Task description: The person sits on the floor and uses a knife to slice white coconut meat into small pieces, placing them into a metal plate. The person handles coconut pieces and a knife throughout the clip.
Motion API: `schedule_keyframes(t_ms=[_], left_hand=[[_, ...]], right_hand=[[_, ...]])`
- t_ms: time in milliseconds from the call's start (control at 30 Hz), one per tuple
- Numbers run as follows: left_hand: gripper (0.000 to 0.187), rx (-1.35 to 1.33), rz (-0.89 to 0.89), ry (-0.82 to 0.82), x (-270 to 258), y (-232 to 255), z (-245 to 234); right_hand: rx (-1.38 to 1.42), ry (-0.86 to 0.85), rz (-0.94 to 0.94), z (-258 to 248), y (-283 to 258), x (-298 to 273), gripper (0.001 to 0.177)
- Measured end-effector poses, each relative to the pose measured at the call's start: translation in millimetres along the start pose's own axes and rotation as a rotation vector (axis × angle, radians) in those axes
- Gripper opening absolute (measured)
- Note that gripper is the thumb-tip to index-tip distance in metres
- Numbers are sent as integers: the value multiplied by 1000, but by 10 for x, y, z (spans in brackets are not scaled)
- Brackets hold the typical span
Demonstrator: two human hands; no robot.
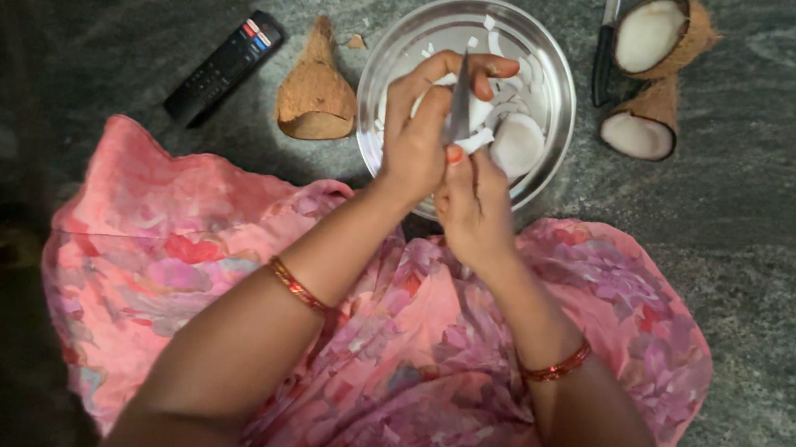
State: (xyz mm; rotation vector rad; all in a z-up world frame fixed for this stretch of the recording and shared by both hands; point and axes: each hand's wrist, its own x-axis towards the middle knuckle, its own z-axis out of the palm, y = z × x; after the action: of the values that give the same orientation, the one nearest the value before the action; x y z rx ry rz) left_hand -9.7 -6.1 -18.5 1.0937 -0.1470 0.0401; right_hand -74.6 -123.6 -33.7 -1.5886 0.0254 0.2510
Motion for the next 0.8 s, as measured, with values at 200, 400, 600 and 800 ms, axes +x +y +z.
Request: schedule_keyframes(t_ms=[200, 400, 600, 800], left_hand=[[29, 181, 21, 117, 43, -67, -99], [27, -7, -271, 78, 189, 256, 42], [26, 57, -345, 2, 133, 348, 60], [26, 120, -357, -72, 136, 423, 62]], right_hand=[[206, -14, 165, -19, 92, 89, 60], [-433, 189, -357, -283, -298, 287, 63], [-486, 202, -276, -313, -489, 233, 73], [-546, 210, -223, -324, -572, 214, 86]])
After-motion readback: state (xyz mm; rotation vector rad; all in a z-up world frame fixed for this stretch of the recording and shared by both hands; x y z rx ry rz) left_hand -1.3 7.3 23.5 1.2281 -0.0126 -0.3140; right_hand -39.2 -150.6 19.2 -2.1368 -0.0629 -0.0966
